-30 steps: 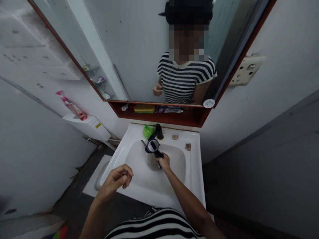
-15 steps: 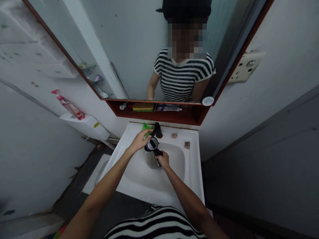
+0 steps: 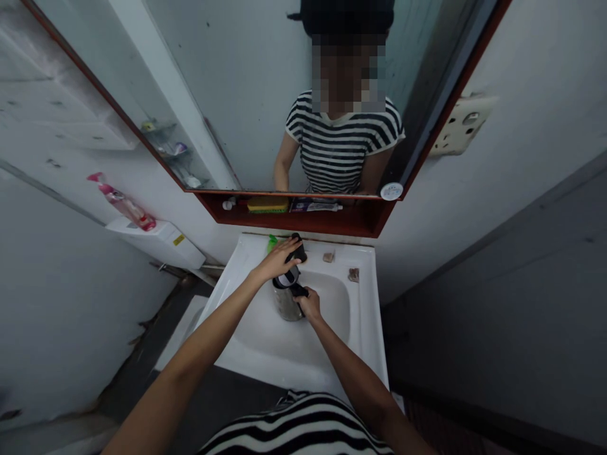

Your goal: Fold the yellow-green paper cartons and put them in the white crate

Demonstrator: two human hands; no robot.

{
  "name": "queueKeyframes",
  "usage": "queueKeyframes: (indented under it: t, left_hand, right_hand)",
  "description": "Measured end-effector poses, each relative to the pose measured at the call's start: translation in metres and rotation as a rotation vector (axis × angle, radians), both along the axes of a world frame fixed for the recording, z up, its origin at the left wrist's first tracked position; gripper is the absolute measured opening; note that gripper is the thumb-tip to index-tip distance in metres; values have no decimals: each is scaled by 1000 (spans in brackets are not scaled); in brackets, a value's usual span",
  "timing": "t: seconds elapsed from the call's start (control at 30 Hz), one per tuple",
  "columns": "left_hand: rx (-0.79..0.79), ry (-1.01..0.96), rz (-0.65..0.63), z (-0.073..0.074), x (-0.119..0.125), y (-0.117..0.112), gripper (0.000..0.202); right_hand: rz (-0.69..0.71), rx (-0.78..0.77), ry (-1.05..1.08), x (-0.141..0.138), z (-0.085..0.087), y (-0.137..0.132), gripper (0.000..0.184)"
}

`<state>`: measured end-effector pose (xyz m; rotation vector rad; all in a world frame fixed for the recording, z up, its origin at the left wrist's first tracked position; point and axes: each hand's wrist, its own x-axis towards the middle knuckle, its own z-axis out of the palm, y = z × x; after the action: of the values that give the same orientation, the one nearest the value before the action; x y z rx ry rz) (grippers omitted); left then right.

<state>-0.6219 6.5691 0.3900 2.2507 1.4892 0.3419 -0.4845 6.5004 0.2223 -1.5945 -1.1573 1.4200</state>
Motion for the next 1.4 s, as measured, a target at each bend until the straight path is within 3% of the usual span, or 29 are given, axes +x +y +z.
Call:
queueKeyframes:
  t: [0.43, 1.4]
  left_hand:
    - [-5, 66, -12, -1, 4, -4, 66]
    - [-8, 55, 19, -5, 4, -1, 64]
  right_hand:
    - [-6, -8, -19, 0, 5, -2, 16]
    - [1, -5, -17, 2, 1, 0, 15]
